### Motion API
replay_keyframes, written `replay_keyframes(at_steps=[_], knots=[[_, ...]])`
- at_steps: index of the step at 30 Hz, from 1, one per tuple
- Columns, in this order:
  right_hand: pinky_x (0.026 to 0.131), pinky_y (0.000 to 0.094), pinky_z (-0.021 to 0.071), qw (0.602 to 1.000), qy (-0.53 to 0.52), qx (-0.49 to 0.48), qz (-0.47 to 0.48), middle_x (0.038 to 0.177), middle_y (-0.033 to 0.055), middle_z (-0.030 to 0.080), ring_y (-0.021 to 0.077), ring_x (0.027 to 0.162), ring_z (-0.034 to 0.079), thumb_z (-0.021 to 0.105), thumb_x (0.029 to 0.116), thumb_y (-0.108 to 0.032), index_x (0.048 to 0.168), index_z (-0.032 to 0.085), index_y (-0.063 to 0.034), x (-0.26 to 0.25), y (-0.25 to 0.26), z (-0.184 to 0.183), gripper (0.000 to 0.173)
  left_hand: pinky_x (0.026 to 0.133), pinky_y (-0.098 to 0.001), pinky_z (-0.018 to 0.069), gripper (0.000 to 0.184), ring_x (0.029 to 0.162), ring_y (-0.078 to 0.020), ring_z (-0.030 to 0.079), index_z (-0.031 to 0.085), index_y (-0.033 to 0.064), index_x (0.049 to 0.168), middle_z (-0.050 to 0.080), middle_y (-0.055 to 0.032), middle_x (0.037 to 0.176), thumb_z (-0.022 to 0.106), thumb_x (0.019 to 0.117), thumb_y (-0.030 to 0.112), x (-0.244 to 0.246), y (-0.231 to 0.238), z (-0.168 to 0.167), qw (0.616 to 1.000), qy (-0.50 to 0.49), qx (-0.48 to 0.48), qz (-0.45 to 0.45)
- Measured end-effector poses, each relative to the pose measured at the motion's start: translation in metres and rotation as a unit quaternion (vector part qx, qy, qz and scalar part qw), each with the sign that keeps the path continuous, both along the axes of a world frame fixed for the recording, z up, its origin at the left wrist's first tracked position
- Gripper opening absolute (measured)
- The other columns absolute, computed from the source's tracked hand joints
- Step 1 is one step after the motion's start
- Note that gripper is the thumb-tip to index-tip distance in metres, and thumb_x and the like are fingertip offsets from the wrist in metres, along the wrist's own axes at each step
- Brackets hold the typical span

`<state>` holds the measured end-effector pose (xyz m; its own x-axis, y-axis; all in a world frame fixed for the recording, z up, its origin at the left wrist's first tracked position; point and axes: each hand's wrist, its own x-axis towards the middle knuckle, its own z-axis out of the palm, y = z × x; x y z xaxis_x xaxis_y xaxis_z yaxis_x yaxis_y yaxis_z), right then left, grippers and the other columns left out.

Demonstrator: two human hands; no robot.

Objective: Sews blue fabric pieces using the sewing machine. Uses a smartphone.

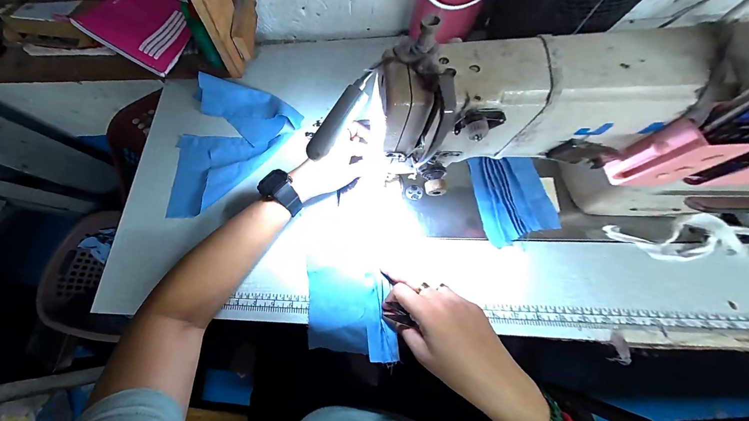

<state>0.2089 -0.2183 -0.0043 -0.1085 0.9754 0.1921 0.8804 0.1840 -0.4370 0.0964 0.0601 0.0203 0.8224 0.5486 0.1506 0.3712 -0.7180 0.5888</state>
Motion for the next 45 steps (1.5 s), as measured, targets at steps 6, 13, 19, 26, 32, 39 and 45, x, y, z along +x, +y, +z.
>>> replay_keyframes(at_steps=[6,13,19,26,32,39,45], knots=[[0.061,0.0452,0.0559,1.000,0.001,0.007,-0.006,0.094,0.0060,0.073,0.0260,0.076,0.071,0.070,0.0788,-0.013,0.097,0.071,-0.0132,-0.002,0.000,0.001,0.018,0.102,-0.0657,0.0339,0.024,0.128,-0.0412,0.054,0.073,-0.0013,0.112,0.062,-0.0234,0.133,0.062,0.0923,0.009,0.010,0.012,0.005,0.992,0.066,0.103,0.026],[0.061,0.0436,0.0550,1.000,-0.008,0.008,-0.007,0.085,0.0051,0.071,0.0251,0.074,0.070,0.067,0.0800,-0.014,0.096,0.071,-0.0132,-0.003,-0.001,0.002,0.016,0.113,-0.0616,0.0259,0.036,0.140,-0.0363,0.045,0.066,0.0069,0.131,0.056,-0.0187,0.144,0.060,0.0955,0.011,0.028,0.015,0.016,0.978,0.125,0.105,0.131],[0.063,0.0442,0.0555,1.000,-0.009,0.001,-0.015,0.084,0.0042,0.070,0.0245,0.075,0.070,0.068,0.0814,-0.014,0.097,0.071,-0.0144,-0.003,-0.001,0.000,0.016,0.108,-0.0594,0.0340,0.024,0.126,-0.0291,0.057,0.071,0.0116,0.110,0.067,-0.0122,0.122,0.055,0.0995,0.026,-0.009,0.009,-0.012,0.981,0.042,0.142,0.128],[0.067,0.0467,0.0572,1.000,0.009,-0.007,-0.014,0.110,0.0058,0.075,0.0263,0.081,0.072,0.068,0.0835,-0.013,0.101,0.072,-0.0120,-0.003,-0.001,0.000,0.018,0.107,-0.0613,0.0378,0.032,0.131,-0.0231,0.057,0.072,0.0194,0.125,0.067,0.0000,0.135,0.051,0.1049,0.033,-0.059,-0.124,-0.024,0.976,0.044,0.207,-0.056],[0.066,0.0462,0.0571,1.000,0.008,-0.008,-0.021,0.094,0.0050,0.073,0.0255,0.081,0.071,0.068,0.0833,-0.015,0.100,0.071,-0.0138,-0.004,-0.001,-0.002,0.017,0.109,-0.0677,0.0317,0.042,0.136,-0.0251,0.053,0.069,0.0182,0.131,0.063,0.0003,0.142,0.057,0.1008,0.045,-0.062,-0.105,-0.028,0.973,0.046,0.224,-0.033],[0.062,0.0457,0.0560,0.999,0.001,-0.001,-0.034,0.085,0.0066,0.070,0.0267,0.076,0.070,0.068,0.0828,-0.014,0.098,0.070,-0.0124,-0.004,0.003,-0.002,0.015,0.107,-0.0709,0.0290,0.037,0.138,-0.0329,0.049,0.074,0.0250,0.125,0.062,-0.0023,0.143,0.060,0.0984,0.046,-0.053,-0.087,-0.028,0.968,0.027,0.245,-0.052],[0.056,0.0463,0.0534,0.999,0.000,-0.001,-0.041,0.079,0.0088,0.066,0.0286,0.071,0.069,0.067,0.0818,-0.012,0.100,0.070,-0.0106,-0.003,0.010,0.000,0.018,0.107,-0.0775,0.0215,0.048,0.144,-0.0354,0.042,0.064,0.0326,0.140,0.055,-0.0018,0.151,0.054,0.0985,0.055,-0.049,-0.075,-0.029,0.972,0.067,0.223,-0.033]])
